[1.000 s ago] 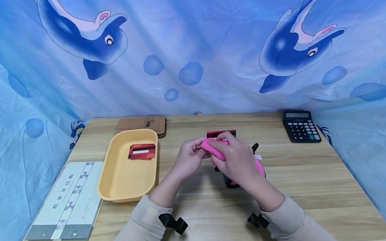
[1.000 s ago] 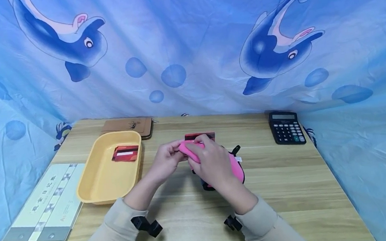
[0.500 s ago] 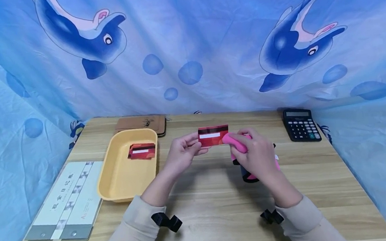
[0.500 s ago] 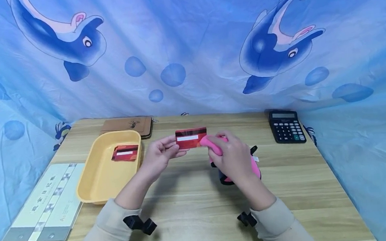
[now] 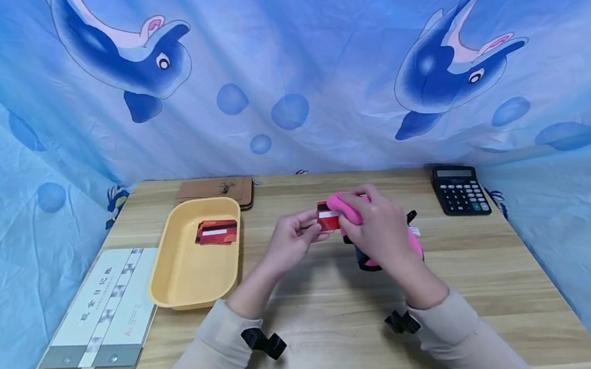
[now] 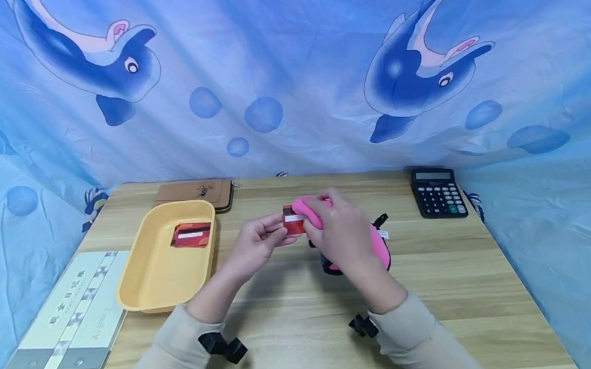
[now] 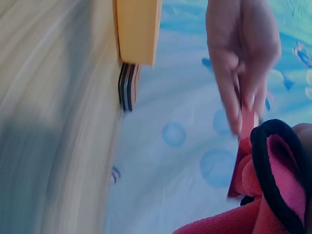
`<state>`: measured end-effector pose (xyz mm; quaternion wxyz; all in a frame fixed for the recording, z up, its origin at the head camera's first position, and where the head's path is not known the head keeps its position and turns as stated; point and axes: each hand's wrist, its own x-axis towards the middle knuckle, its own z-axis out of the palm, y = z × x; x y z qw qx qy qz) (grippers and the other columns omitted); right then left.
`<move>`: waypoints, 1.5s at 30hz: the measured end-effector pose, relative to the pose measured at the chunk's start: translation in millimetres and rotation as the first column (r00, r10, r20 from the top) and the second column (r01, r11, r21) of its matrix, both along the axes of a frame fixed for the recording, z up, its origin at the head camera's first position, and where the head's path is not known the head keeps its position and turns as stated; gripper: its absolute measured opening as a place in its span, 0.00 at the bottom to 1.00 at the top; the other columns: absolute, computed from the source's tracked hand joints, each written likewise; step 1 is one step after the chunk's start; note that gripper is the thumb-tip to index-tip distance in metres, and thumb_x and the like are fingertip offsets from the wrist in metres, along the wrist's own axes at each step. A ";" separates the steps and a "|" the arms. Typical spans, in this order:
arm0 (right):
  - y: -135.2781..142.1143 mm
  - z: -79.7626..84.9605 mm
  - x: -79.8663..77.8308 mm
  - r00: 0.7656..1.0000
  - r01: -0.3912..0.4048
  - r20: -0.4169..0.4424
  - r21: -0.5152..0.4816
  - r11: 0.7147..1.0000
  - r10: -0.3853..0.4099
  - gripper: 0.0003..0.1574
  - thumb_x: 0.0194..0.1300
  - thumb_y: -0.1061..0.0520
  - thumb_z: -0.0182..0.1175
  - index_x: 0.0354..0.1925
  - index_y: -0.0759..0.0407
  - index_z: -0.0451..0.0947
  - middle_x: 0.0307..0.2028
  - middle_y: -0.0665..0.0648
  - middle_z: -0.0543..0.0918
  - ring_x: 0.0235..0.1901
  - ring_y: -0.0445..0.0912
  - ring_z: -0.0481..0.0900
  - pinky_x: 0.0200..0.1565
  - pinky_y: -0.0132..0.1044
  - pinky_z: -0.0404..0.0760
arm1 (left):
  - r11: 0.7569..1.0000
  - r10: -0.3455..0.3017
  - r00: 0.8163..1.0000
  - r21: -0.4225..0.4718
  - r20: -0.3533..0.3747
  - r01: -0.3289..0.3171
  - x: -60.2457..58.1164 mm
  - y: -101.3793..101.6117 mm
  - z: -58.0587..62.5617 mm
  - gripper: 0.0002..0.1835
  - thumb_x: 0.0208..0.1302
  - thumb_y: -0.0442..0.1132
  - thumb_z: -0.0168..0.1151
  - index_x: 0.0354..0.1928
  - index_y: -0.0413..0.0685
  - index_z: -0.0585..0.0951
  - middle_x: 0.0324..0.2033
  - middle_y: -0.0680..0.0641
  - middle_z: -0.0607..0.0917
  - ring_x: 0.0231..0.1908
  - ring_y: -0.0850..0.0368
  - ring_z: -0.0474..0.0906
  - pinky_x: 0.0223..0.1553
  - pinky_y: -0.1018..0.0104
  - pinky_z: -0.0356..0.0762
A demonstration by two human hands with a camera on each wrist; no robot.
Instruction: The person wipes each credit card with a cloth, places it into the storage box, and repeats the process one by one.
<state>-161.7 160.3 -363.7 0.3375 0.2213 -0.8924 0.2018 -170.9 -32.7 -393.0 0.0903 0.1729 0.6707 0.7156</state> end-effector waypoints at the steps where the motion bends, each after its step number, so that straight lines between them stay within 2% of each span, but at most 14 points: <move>1: -3.9 0.1 0.4 1.000 -0.018 -0.007 0.013 1.000 0.018 0.20 0.55 0.57 0.74 0.48 0.57 0.89 0.43 0.61 0.84 0.26 0.53 0.82 0.20 0.43 0.79 | 1.000 -0.010 1.000 0.000 -0.014 0.010 0.0 0.8 -0.4 0.21 0.73 0.21 0.50 0.66 0.27 0.72 0.54 0.29 0.82 0.49 0.39 0.85 0.51 0.60 0.86; 4: -13.4 -2.7 3.8 0.997 -0.078 -0.020 0.047 0.996 0.079 0.20 0.54 0.56 0.76 0.47 0.56 0.89 0.43 0.61 0.84 0.22 0.51 0.80 0.18 0.41 0.77 | 1.000 -0.011 0.999 0.001 -0.042 0.011 0.1 1.3 -1.5 0.21 0.73 0.21 0.48 0.66 0.28 0.72 0.55 0.30 0.82 0.51 0.40 0.84 0.52 0.62 0.85; 7: -17.4 -8.7 8.7 0.993 -0.112 -0.020 0.067 0.991 0.113 0.17 0.54 0.56 0.76 0.45 0.55 0.90 0.42 0.59 0.84 0.21 0.48 0.78 0.17 0.39 0.76 | 1.000 0.025 0.999 0.004 -0.033 -0.025 0.1 -0.6 -1.6 0.21 0.73 0.21 0.49 0.66 0.27 0.72 0.55 0.31 0.82 0.51 0.41 0.85 0.51 0.63 0.85; 12: -12.9 -16.8 11.6 0.996 -0.089 -0.025 0.048 0.995 0.090 0.15 0.54 0.56 0.75 0.43 0.54 0.90 0.40 0.58 0.83 0.20 0.46 0.75 0.16 0.36 0.73 | 0.995 0.096 0.995 0.022 0.014 -0.096 -0.7 -6.8 3.0 0.20 0.73 0.22 0.51 0.64 0.26 0.72 0.53 0.29 0.83 0.49 0.38 0.85 0.50 0.63 0.86; 15: -6.3 -19.4 9.5 0.997 -0.070 -0.029 0.031 0.997 0.071 0.16 0.55 0.57 0.75 0.44 0.55 0.90 0.39 0.60 0.84 0.20 0.47 0.75 0.16 0.37 0.72 | 0.987 0.158 0.986 0.024 0.056 -0.160 -2.2 -13.0 5.6 0.19 0.72 0.22 0.52 0.63 0.25 0.73 0.51 0.29 0.83 0.45 0.41 0.87 0.49 0.62 0.87; 19: 4.8 -23.4 6.1 0.999 -0.039 -0.033 -0.007 0.999 0.039 0.18 0.55 0.57 0.74 0.46 0.56 0.90 0.39 0.61 0.84 0.23 0.50 0.80 0.17 0.39 0.75 | 0.963 0.265 0.959 0.024 0.101 -0.269 -6.7 -25.1 6.7 0.18 0.73 0.24 0.54 0.62 0.24 0.74 0.51 0.28 0.83 0.40 0.46 0.89 0.45 0.63 0.88; 22: 13.0 -25.9 4.4 1.000 -0.012 -0.021 -0.038 0.999 0.011 0.19 0.55 0.56 0.74 0.47 0.56 0.90 0.40 0.61 0.85 0.25 0.52 0.81 0.18 0.41 0.74 | 0.941 0.331 0.936 0.036 0.120 -0.337 -11.6 -37.3 5.9 0.20 0.73 0.25 0.54 0.64 0.23 0.72 0.54 0.26 0.81 0.40 0.44 0.89 0.43 0.64 0.88; 25: 19.8 -27.0 3.1 1.000 0.005 -0.002 -0.057 0.998 -0.005 0.19 0.55 0.56 0.73 0.47 0.55 0.90 0.41 0.61 0.85 0.27 0.52 0.82 0.18 0.42 0.75 | 0.922 0.375 0.916 0.046 0.145 -0.385 -16.2 -51.3 5.3 0.21 0.74 0.26 0.54 0.66 0.24 0.70 0.59 0.27 0.77 0.41 0.42 0.88 0.43 0.64 0.88; 28: 25.8 -28.7 1.5 1.000 0.013 0.010 -0.068 0.998 -0.013 0.19 0.55 0.56 0.72 0.47 0.56 0.89 0.41 0.61 0.85 0.27 0.52 0.82 0.19 0.43 0.76 | 0.906 0.410 0.897 0.042 0.166 -0.422 -20.0 -66.0 5.2 0.21 0.75 0.26 0.53 0.66 0.25 0.70 0.60 0.30 0.75 0.38 0.48 0.89 0.43 0.64 0.88; 32: 31.8 -32.1 -0.1 0.999 0.028 0.017 -0.075 0.997 -0.027 0.18 0.56 0.56 0.71 0.46 0.55 0.90 0.41 0.59 0.85 0.27 0.53 0.83 0.20 0.45 0.78 | 0.877 0.473 0.866 0.002 0.165 -0.480 -24.7 -86.4 5.4 0.19 0.73 0.28 0.56 0.63 0.27 0.74 0.51 0.35 0.80 0.33 0.58 0.88 0.40 0.66 0.89; 33: 32.8 -32.9 -0.6 0.999 0.032 0.018 -0.078 0.996 -0.030 0.18 0.56 0.56 0.71 0.46 0.56 0.90 0.41 0.59 0.85 0.27 0.53 0.83 0.20 0.45 0.78 | 0.868 0.492 0.856 -0.016 0.159 -0.496 -25.6 -92.2 5.5 0.19 0.73 0.29 0.58 0.62 0.28 0.75 0.48 0.38 0.83 0.32 0.59 0.88 0.36 0.69 0.89; 38: 36.5 -35.7 -2.9 0.999 0.036 0.026 -0.092 0.995 -0.034 0.17 0.56 0.56 0.71 0.45 0.57 0.90 0.41 0.60 0.85 0.28 0.55 0.84 0.21 0.47 0.81 | 0.827 0.560 0.819 -0.023 0.125 -0.562 -30.7 -122.8 4.7 0.19 0.71 0.30 0.61 0.60 0.28 0.77 0.34 0.51 0.87 0.26 0.61 0.87 0.35 0.66 0.89; 40: 37.3 -37.0 -3.7 0.999 0.036 0.032 -0.096 0.995 -0.033 0.17 0.56 0.56 0.71 0.45 0.57 0.90 0.40 0.60 0.85 0.27 0.55 0.83 0.21 0.47 0.80 | 0.818 0.571 0.812 0.004 0.123 -0.575 -32.9 -135.5 3.1 0.19 0.71 0.28 0.60 0.60 0.25 0.76 0.32 0.53 0.87 0.27 0.62 0.87 0.39 0.62 0.89; 45: 38.3 -40.6 -5.6 0.998 0.042 0.045 -0.108 0.993 -0.037 0.17 0.56 0.56 0.71 0.46 0.56 0.90 0.40 0.60 0.85 0.26 0.55 0.83 0.21 0.46 0.79 | 0.789 0.595 0.783 0.053 0.183 -0.612 -37.4 -165.3 -6.6 0.21 0.71 0.25 0.58 0.62 0.20 0.71 0.31 0.54 0.86 0.28 0.62 0.87 0.39 0.66 0.89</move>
